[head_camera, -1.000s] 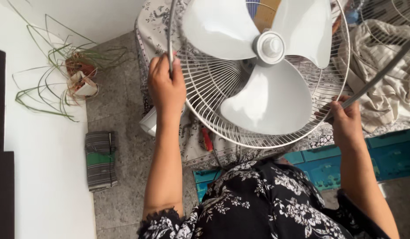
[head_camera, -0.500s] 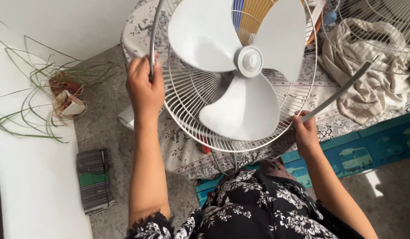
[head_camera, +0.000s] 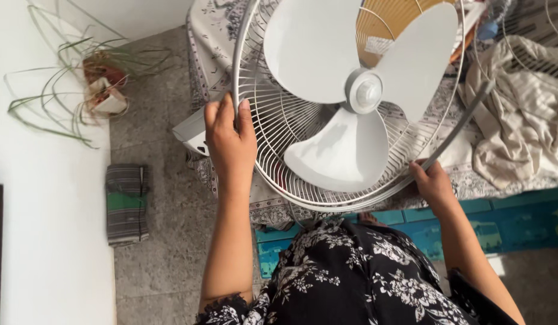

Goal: The person services a table fan while seated on the floor. They detach the front grille ring from the fan guard, set the guard aside, and use a screwdriver to loosen the blade cap at the center of the fan blades, holding the blade assembly with the other hand.

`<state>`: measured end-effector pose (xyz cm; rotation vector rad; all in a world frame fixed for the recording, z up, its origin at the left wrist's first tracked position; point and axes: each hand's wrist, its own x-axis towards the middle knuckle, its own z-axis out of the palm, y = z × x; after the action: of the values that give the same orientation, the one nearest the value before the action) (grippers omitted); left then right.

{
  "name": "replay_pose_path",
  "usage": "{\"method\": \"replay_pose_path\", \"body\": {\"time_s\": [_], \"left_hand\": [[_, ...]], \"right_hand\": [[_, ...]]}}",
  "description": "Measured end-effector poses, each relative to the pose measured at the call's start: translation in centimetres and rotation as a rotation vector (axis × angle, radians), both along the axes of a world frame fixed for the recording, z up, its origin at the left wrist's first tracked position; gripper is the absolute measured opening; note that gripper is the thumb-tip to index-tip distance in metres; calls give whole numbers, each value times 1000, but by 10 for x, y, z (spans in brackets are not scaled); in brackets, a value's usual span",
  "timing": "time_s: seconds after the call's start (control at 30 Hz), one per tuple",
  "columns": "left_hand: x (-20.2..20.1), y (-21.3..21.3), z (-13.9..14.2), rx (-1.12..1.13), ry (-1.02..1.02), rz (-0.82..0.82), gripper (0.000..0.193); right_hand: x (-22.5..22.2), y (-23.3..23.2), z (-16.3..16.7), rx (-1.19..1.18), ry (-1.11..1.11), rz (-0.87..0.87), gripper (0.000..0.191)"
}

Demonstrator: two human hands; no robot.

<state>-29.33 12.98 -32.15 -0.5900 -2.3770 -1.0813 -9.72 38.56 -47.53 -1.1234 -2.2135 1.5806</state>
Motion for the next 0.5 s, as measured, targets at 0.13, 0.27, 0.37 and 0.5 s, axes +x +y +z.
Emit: {"method": "replay_pose_path", "body": {"time_s": [0.13, 0.27, 0.37, 0.5], "left_hand": [[4, 0, -13, -36, 254, 86, 25], [-1, -8, -24, 53, 98, 117, 26], [-7, -17, -29, 41, 161, 129, 24], [-6, -23, -32, 36, 207, 135, 23]], "right_hand": [[-3, -2, 0, -26, -172, 32, 28], [-7, 0, 1, -101, -72, 56, 26], [-14, 5, 5, -183, 62, 72, 27], [-24, 18, 14, -290, 241, 138, 27]]}}
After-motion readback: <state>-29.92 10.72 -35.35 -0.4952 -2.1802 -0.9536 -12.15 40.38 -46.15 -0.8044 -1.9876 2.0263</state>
